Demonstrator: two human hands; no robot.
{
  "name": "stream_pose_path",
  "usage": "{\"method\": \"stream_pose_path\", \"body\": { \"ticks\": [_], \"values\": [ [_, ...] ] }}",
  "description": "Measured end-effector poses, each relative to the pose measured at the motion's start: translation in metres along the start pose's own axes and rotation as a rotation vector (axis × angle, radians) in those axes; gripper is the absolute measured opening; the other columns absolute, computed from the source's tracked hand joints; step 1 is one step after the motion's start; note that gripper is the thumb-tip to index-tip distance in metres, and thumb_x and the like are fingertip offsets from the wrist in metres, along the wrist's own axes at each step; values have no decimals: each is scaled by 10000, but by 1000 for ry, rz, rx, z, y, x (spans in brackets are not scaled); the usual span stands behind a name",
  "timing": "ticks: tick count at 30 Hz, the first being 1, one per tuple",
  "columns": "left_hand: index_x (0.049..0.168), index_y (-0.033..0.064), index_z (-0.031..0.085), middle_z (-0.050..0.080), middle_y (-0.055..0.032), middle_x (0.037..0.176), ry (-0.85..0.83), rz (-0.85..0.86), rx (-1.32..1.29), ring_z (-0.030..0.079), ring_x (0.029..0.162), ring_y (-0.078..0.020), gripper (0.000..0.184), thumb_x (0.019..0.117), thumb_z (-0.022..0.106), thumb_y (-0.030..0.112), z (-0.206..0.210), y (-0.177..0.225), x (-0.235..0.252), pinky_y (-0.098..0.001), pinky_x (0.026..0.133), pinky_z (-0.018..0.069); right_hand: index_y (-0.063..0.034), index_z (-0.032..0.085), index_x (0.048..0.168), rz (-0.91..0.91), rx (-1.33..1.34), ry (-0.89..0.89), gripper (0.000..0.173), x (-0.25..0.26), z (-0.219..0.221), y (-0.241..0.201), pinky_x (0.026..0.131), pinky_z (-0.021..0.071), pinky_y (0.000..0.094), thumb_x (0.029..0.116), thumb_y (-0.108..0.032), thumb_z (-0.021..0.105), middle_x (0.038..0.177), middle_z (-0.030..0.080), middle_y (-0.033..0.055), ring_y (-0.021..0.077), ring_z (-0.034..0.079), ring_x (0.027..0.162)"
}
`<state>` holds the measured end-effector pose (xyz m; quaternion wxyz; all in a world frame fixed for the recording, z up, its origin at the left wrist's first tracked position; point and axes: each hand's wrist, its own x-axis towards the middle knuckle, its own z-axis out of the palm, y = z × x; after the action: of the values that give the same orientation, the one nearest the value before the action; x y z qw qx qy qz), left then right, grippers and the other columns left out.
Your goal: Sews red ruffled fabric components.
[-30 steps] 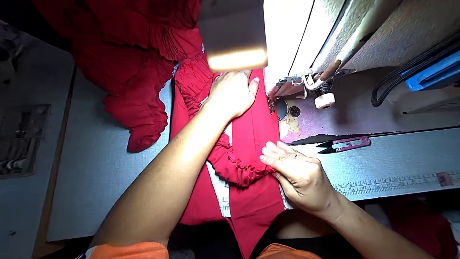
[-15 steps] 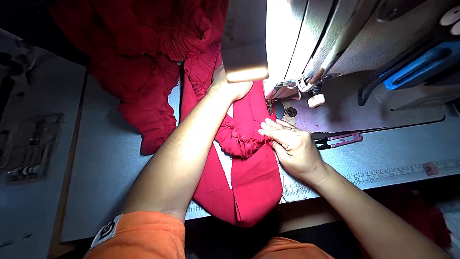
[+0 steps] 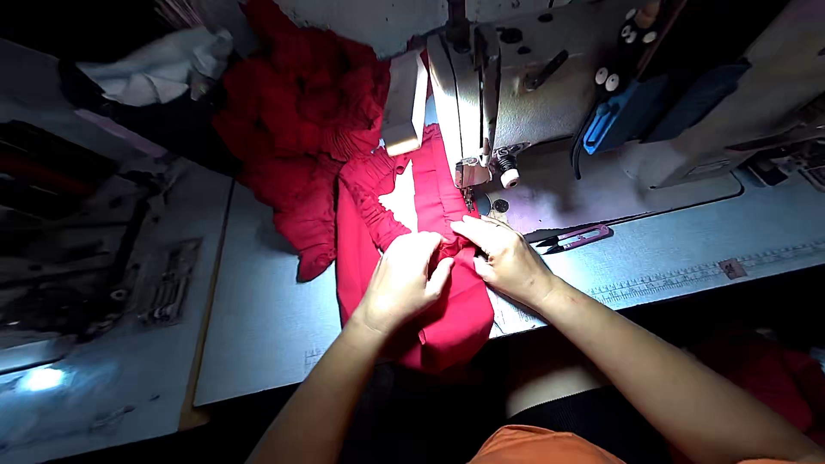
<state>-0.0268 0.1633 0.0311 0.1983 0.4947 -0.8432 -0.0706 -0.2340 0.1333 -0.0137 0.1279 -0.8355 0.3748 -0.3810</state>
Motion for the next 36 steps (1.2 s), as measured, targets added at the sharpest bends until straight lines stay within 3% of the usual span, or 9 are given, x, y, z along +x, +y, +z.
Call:
{"method": "stream_pose_path", "body": {
  "ticks": [3, 5, 7, 11, 16, 21, 25, 30, 36],
  "values": [
    [949, 23, 716, 692, -116, 790, 196, 64, 191, 698, 740, -292, 293, 974, 574, 278, -7, 5, -13, -465, 656, 556, -55, 664, 1349, -96, -82, 48, 577, -16, -3, -12, 1151, 433, 456, 774, -92, 681, 1379, 665, 107, 249, 589, 1337],
    [859, 45, 710, 639, -92, 652, 282, 95, 317, 650, 574, -274, 280, 952, 567, 267, -19, 19, -20, -436, 492, 485, -139, 739, 1246, -163, -65, 72, 370, -36, -8, -27, 1118, 453, 496, 887, -164, 651, 1345, 679, 115, 288, 591, 1321],
    [789, 63, 701, 584, -79, 562, 286, 113, 403, 613, 498, -271, 285, 952, 545, 238, -31, 38, -29, -422, 436, 436, -180, 793, 1068, -213, -51, 98, 218, -59, -12, -44, 1023, 513, 472, 995, -163, 588, 1238, 739, 92, 284, 652, 1235],
    [760, 57, 694, 532, -71, 519, 237, 163, 480, 581, 460, -267, 278, 956, 545, 186, -37, 71, -46, -401, 413, 417, -209, 792, 1050, -220, -67, 111, 243, -101, -12, -64, 1035, 488, 429, 1011, -156, 559, 1162, 768, 35, 243, 667, 1192],
    [767, 59, 694, 588, -87, 628, 201, 142, 477, 593, 499, -257, 289, 982, 563, 200, -13, 86, -52, -377, 415, 410, -209, 784, 1021, -215, -26, 131, 241, -134, -2, -77, 1075, 453, 395, 1004, -147, 551, 1135, 763, 25, 218, 651, 1180],
    [833, 26, 715, 633, -112, 715, 177, -5, 460, 636, 541, -262, 109, 855, 656, 116, 10, 95, -57, -391, 430, 470, -207, 778, 1015, -221, -14, 115, 264, -149, 6, -83, 1129, 420, 416, 999, -126, 527, 1103, 763, 11, 215, 652, 1173],
    [787, 28, 705, 603, -94, 649, 303, 21, 480, 606, 510, -238, 252, 956, 572, 161, 31, 93, -61, -353, 423, 432, -205, 783, 1007, -217, -17, 123, 266, -152, 8, -84, 1122, 420, 415, 1009, -136, 526, 1098, 766, 7, 215, 651, 1172],
    [874, 76, 795, 708, -90, 785, 315, 119, 341, 588, 508, -211, 261, 968, 566, 157, 42, 95, -60, -337, 446, 429, -210, 790, 1025, -216, -38, 132, 276, -155, 8, -85, 1117, 414, 396, 992, -126, 530, 1106, 771, -4, 204, 653, 1170],
    [883, 51, 733, 651, -74, 763, 172, 42, 312, 601, 522, -211, 280, 1005, 532, 203, 43, 95, -57, -347, 451, 461, -205, 783, 1013, -208, -28, 122, 258, -156, 9, -85, 1115, 429, 404, 990, -116, 542, 1099, 767, -4, 202, 658, 1163]
  ]
}}
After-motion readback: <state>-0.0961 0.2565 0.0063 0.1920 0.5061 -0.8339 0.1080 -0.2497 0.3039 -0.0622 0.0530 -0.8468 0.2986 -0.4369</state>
